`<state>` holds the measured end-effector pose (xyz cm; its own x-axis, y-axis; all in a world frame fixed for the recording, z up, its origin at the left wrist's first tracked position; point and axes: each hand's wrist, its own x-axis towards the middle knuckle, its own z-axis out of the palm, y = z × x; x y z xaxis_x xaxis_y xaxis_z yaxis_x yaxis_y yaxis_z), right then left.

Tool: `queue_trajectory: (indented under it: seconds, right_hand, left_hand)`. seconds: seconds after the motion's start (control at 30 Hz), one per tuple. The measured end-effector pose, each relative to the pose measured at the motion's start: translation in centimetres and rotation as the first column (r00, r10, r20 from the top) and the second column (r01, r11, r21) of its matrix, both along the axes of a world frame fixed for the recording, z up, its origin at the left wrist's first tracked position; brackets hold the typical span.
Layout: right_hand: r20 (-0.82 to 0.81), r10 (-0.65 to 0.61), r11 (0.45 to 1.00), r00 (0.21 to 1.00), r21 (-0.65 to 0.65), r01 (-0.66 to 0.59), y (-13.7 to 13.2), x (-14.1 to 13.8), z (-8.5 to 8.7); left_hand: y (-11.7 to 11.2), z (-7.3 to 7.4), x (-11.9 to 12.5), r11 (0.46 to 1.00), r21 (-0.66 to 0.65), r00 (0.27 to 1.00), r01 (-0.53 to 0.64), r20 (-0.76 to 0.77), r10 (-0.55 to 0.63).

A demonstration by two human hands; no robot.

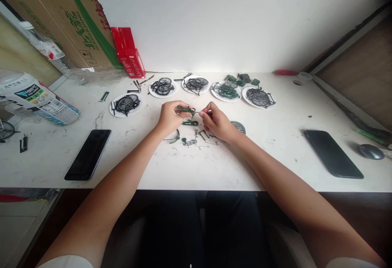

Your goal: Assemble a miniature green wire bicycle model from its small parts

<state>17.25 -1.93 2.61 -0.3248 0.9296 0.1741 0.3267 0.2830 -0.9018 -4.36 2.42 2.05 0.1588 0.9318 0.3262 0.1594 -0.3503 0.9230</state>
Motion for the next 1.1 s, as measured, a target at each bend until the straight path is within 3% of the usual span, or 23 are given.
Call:
queue_trajectory:
  seconds: [1.1]
  right_hand:
    - [0.023,-0.007,1.0,1.0,0.008,0.007,0.1,0.11,0.0]
  left_hand:
    - [-0.1,0.09,0.0,1.0,0.007,0.999,-0.007,-0.037,0.007]
